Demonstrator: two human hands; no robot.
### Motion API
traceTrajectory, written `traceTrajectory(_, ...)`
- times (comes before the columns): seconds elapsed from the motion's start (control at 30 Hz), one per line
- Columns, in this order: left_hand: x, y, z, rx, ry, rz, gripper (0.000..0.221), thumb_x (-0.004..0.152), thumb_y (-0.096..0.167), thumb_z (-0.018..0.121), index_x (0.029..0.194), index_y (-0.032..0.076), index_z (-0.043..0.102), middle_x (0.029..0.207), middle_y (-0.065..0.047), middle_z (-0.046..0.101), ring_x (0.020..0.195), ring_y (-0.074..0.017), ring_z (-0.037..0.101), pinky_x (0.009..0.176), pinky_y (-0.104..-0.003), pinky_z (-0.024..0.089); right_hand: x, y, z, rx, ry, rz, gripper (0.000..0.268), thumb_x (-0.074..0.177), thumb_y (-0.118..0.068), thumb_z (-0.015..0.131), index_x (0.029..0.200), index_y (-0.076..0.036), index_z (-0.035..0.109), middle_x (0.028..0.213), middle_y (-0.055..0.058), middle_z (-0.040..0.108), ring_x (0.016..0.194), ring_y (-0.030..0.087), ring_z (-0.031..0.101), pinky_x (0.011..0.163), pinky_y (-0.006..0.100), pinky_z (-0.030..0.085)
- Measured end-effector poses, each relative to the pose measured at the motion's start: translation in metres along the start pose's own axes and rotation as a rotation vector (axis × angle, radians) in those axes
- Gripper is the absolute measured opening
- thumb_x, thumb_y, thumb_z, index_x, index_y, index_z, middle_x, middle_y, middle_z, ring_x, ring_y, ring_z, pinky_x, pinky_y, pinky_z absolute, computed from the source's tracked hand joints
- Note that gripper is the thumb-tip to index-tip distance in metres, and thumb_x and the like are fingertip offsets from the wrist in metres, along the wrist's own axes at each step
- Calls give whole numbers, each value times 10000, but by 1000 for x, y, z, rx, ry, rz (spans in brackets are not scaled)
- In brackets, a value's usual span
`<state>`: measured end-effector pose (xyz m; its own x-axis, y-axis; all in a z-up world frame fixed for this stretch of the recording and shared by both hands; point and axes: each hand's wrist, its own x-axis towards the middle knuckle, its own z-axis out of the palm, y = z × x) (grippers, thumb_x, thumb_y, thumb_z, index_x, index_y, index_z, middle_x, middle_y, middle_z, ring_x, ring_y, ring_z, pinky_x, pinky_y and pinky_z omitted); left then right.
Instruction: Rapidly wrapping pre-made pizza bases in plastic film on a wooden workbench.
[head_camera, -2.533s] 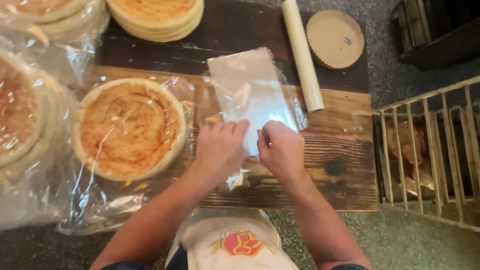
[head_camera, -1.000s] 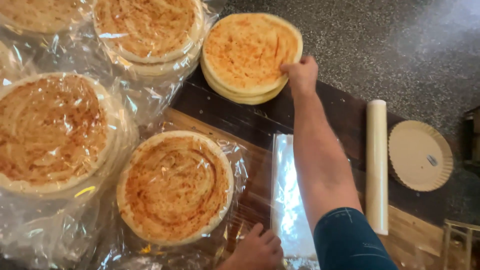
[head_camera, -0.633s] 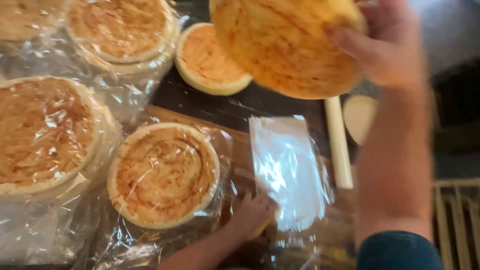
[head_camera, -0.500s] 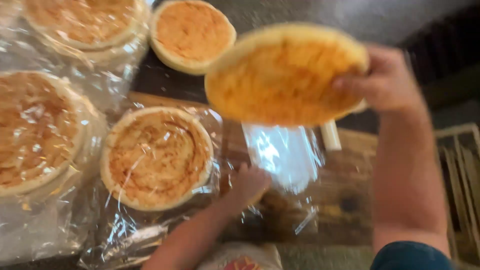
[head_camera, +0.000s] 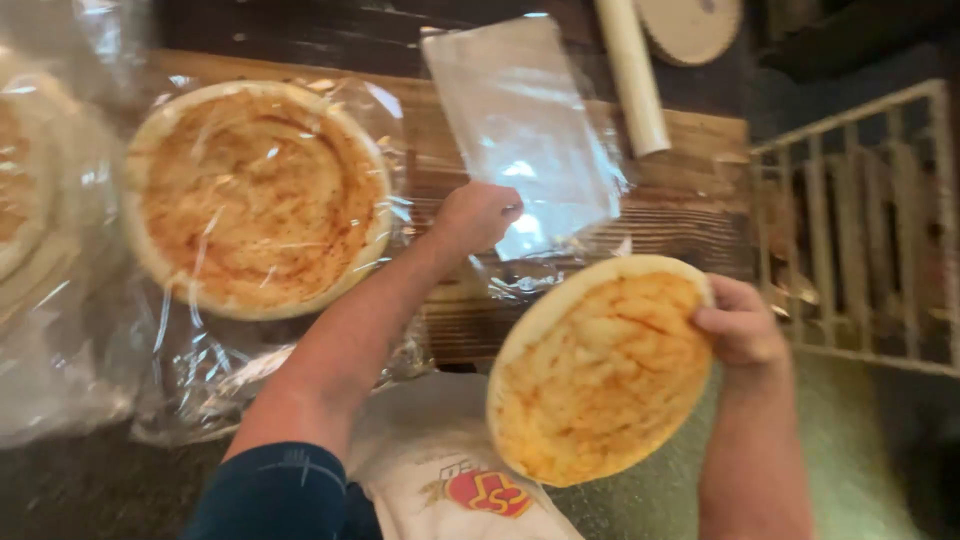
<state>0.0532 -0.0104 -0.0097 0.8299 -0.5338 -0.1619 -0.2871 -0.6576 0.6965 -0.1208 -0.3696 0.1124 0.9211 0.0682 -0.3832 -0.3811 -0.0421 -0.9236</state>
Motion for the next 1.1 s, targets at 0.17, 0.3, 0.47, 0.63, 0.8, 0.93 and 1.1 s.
traceTrajectory(0.17,3,-8,-27,-137,30,-84,186,948,391,593,1044,338,743,969,33,773,1073,-265,720,918,-427,594,93,58,84,291,22,99,357,819,88,681,1175,80,652,944,245,717,755,380,760,639,516,611)
traceTrajectory(0.3,-27,-17,-38,305,97,68,206,982,366,529,1070,362,716,884,-77,740,918,-336,751,809,-488,614,98,5,100,-588,195,177,323,834,-252,825,1109,-88,780,902,109,752,861,255,700,747,400,517)
traceTrajectory(0.47,-42,-40,-2,716,653,359,32,863,231,641,850,245,615,784,21,636,822,-193,664,831,-424,487,143,42,83,-1172,420,2,470,901,-431,737,1270,-182,585,975,69,722,947,315,725,833,505,551)
traceTrajectory(0.63,-66,-46,-12,925,785,95,42,802,249,584,828,259,552,717,34,529,689,-180,603,649,-362,430,140,99,39,-1465,463,-416,102,921,-321,686,928,-239,625,806,-22,652,780,219,719,681,377,571)
traceTrajectory(0.8,-94,-39,4,868,685,-161,173,739,310,613,866,195,589,719,-13,593,646,-249,660,544,-411,473,125,35,63,-797,258,99,649,745,-484,860,1274,-201,612,989,27,728,882,247,727,824,415,564)
traceTrajectory(0.93,-94,-27,4,661,351,-397,163,826,257,600,881,112,649,676,-91,684,640,-359,733,541,-546,522,139,64,41,-1106,219,-39,203,938,-404,681,1044,-251,761,949,63,771,936,358,727,815,506,571)
traceTrajectory(1.1,-122,-44,46,671,354,-431,133,811,126,574,891,73,665,666,-118,682,604,-381,723,498,-561,510,108,70,31,-1337,93,23,298,986,-412,619,1001,-138,734,916,149,768,939,410,731,827,527,571)
